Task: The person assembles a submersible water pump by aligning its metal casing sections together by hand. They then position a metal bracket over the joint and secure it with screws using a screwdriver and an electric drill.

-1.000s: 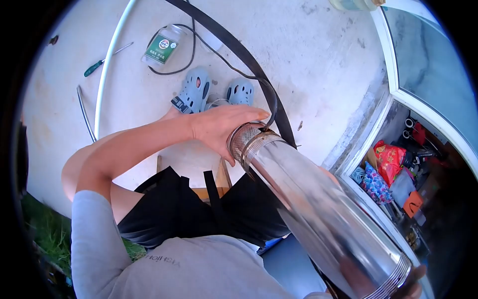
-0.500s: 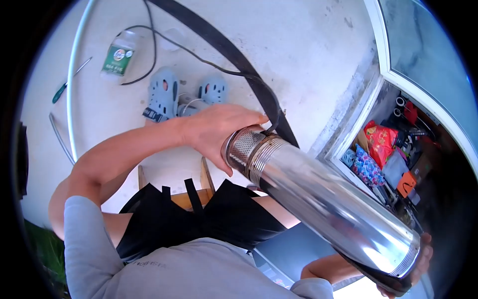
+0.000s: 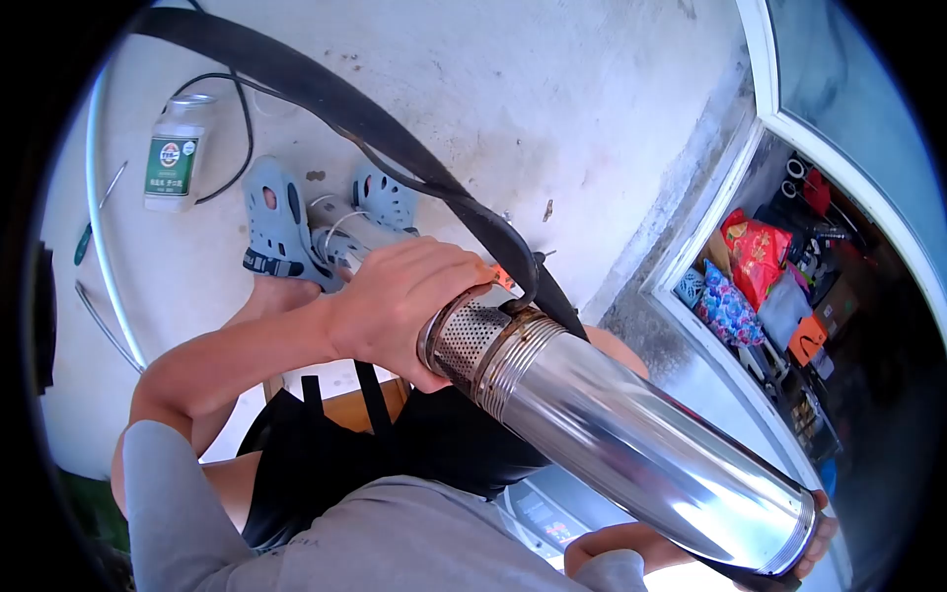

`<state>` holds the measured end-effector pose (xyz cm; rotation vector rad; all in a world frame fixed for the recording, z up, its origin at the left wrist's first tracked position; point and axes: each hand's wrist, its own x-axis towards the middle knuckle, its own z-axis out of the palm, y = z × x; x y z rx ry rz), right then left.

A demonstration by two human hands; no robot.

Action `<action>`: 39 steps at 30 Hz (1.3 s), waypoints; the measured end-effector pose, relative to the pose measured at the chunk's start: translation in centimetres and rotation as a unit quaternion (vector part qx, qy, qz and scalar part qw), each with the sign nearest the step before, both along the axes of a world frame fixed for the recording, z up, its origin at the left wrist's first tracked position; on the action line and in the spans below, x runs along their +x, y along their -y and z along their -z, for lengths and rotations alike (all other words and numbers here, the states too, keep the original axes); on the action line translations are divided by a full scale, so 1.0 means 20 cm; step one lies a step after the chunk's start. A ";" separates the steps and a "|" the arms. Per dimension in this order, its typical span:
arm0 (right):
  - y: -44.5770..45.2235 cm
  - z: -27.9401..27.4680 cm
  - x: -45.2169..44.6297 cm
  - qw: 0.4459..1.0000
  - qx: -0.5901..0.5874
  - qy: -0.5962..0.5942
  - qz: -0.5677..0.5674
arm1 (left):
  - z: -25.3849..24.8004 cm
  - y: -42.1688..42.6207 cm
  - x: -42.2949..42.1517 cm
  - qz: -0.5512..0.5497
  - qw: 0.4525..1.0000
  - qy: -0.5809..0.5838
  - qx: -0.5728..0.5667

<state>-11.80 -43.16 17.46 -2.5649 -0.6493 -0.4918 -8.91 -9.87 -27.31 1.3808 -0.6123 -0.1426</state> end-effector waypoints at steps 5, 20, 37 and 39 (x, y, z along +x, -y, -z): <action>-0.20 0.12 0.00 0.955 -0.263 0.072 0.115 | -0.02 0.03 -0.02 -0.003 1.000 -0.006 0.028; -0.40 0.24 -0.10 0.926 -0.093 -0.001 0.367 | -0.02 0.09 -0.05 0.002 0.999 -0.008 0.052; -0.67 0.21 -0.02 0.997 -0.010 0.056 0.058 | 0.01 -0.12 -0.23 -0.102 0.995 0.005 -0.024; -0.59 0.18 -0.09 0.997 -0.030 0.009 -0.075 | 0.00 -0.06 -0.33 -0.151 0.988 0.023 -0.012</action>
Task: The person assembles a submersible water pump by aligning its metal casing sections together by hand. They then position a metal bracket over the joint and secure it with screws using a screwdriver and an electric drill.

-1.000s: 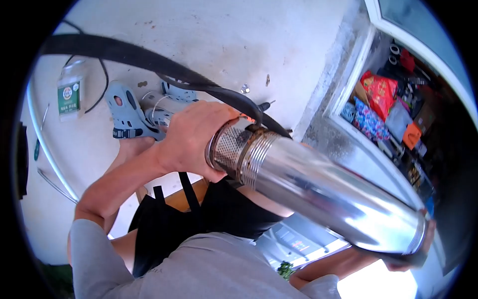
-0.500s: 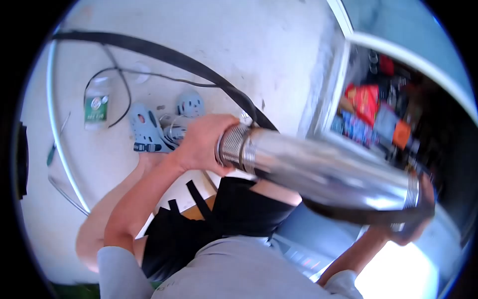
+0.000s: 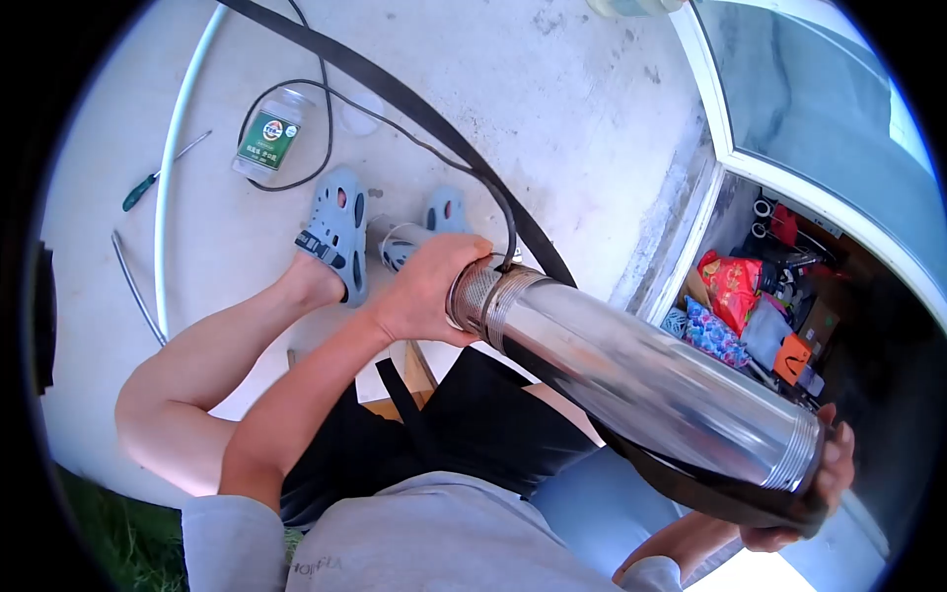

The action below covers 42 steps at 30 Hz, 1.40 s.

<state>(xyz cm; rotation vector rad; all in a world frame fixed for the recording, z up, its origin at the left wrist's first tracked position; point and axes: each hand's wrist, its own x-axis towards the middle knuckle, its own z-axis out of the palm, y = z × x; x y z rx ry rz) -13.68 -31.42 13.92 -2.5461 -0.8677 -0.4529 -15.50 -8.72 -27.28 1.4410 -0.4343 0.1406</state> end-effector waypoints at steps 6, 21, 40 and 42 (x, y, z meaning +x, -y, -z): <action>0.21 -0.09 -0.32 0.992 -0.053 -0.079 0.078 | -0.04 0.18 -0.23 -0.126 0.992 -0.019 -0.008; 0.34 0.09 -0.43 0.946 -0.030 -0.060 0.317 | -0.02 0.32 -0.30 -0.149 0.986 0.004 0.073; 0.41 0.04 -0.39 0.949 -0.058 -0.059 0.305 | -0.02 0.36 -0.30 -0.177 0.981 -0.016 0.082; 0.37 0.05 -0.40 0.942 -0.059 -0.054 0.326 | -0.02 0.37 -0.31 -0.188 0.978 -0.016 0.089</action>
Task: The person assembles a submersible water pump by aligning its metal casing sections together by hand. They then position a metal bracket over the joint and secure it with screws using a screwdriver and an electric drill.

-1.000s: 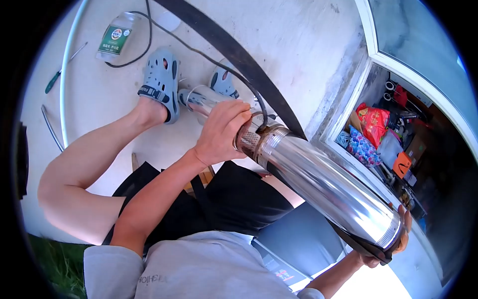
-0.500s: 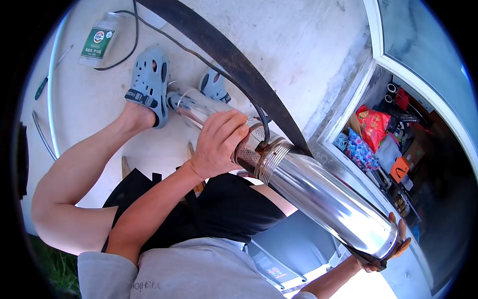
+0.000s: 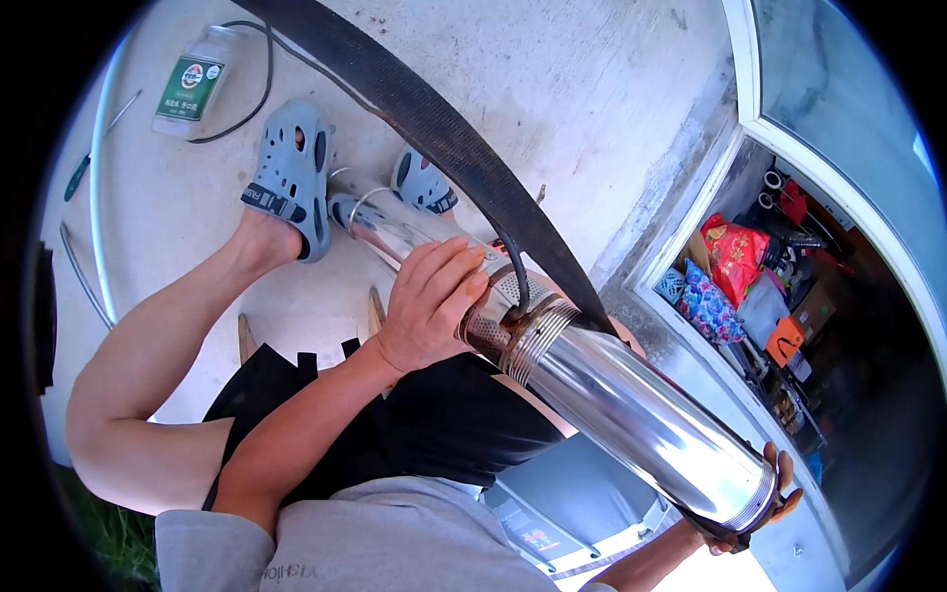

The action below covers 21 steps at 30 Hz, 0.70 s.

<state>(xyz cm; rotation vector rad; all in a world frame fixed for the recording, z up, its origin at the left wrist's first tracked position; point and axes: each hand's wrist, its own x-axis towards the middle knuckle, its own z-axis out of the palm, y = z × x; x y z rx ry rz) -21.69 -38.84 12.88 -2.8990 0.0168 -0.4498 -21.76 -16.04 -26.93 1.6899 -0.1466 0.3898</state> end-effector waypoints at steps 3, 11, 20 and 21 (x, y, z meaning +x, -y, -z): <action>-0.02 0.00 -0.01 0.999 0.046 -0.010 0.017 | 0.00 0.01 -0.03 0.005 1.000 -0.006 0.001; 0.12 -0.07 -0.02 0.994 0.084 -0.057 0.048 | 0.01 0.05 -0.01 0.003 1.000 -0.007 0.020; -0.03 0.02 0.16 0.995 0.096 -0.012 0.020 | -0.04 -0.05 0.09 0.049 0.999 -0.018 -0.010; -0.03 0.02 0.18 0.994 0.107 -0.019 0.019 | -0.04 -0.05 0.12 0.038 0.999 -0.002 -0.020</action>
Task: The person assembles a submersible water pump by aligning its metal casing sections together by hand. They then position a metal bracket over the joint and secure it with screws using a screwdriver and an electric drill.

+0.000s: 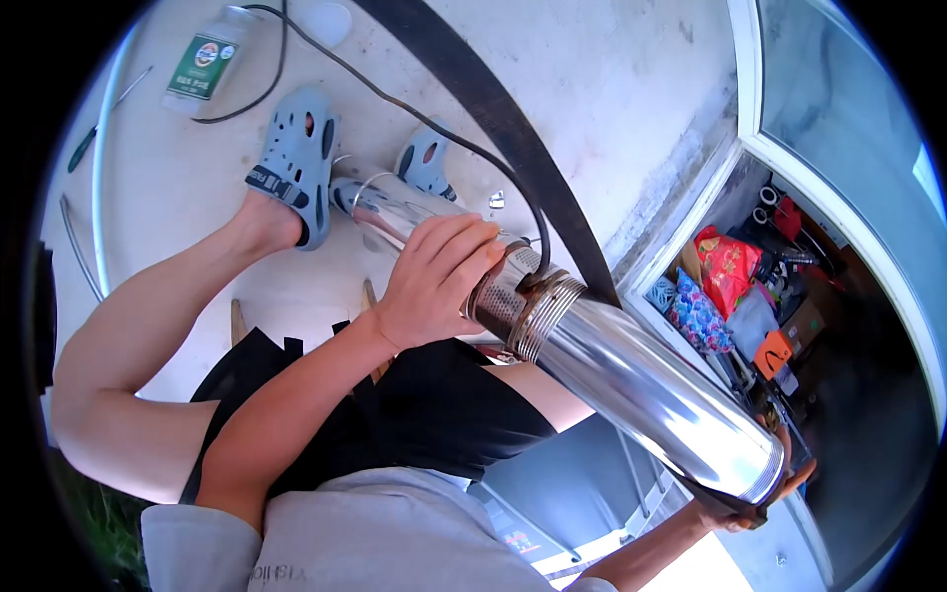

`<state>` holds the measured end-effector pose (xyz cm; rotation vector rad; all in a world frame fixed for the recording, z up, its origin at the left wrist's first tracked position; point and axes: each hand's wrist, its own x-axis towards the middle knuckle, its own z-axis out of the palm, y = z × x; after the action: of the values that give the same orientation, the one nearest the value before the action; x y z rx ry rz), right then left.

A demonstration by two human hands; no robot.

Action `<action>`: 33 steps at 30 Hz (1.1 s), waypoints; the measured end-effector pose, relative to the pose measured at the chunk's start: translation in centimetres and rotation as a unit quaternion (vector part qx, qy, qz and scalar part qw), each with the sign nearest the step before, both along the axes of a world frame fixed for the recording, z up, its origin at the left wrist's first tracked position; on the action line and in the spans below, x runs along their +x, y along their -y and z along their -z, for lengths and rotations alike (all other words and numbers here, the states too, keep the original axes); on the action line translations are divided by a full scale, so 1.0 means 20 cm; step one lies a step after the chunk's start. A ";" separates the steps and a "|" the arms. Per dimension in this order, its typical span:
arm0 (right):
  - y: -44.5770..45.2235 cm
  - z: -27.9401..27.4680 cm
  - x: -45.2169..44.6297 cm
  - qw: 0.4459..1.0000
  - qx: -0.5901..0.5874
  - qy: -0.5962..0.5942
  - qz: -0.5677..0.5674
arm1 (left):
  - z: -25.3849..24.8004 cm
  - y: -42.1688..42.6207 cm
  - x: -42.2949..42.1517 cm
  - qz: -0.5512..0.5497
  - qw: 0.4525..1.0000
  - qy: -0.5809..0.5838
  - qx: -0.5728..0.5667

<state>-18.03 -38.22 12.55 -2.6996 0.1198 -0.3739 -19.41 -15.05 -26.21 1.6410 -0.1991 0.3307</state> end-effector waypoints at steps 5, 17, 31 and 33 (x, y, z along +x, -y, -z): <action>0.06 0.01 0.10 0.991 0.128 -0.015 0.023 | -0.01 -0.04 0.10 0.050 0.999 -0.017 -0.009; 0.03 0.04 0.09 0.994 0.103 -0.016 0.045 | -0.01 -0.01 0.09 0.059 0.997 -0.033 0.021; -0.11 -0.03 0.04 0.997 0.075 -0.003 0.010 | -0.03 -0.09 0.05 0.031 0.999 -0.017 -0.012; -0.14 -0.06 0.01 0.999 -0.030 -0.007 -0.037 | -0.03 -0.11 0.01 0.021 1.000 -0.010 -0.008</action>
<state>-17.84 -35.33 13.80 -2.7571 0.0129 -0.3411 -19.24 -12.88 -25.57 1.6221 -0.2139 0.2834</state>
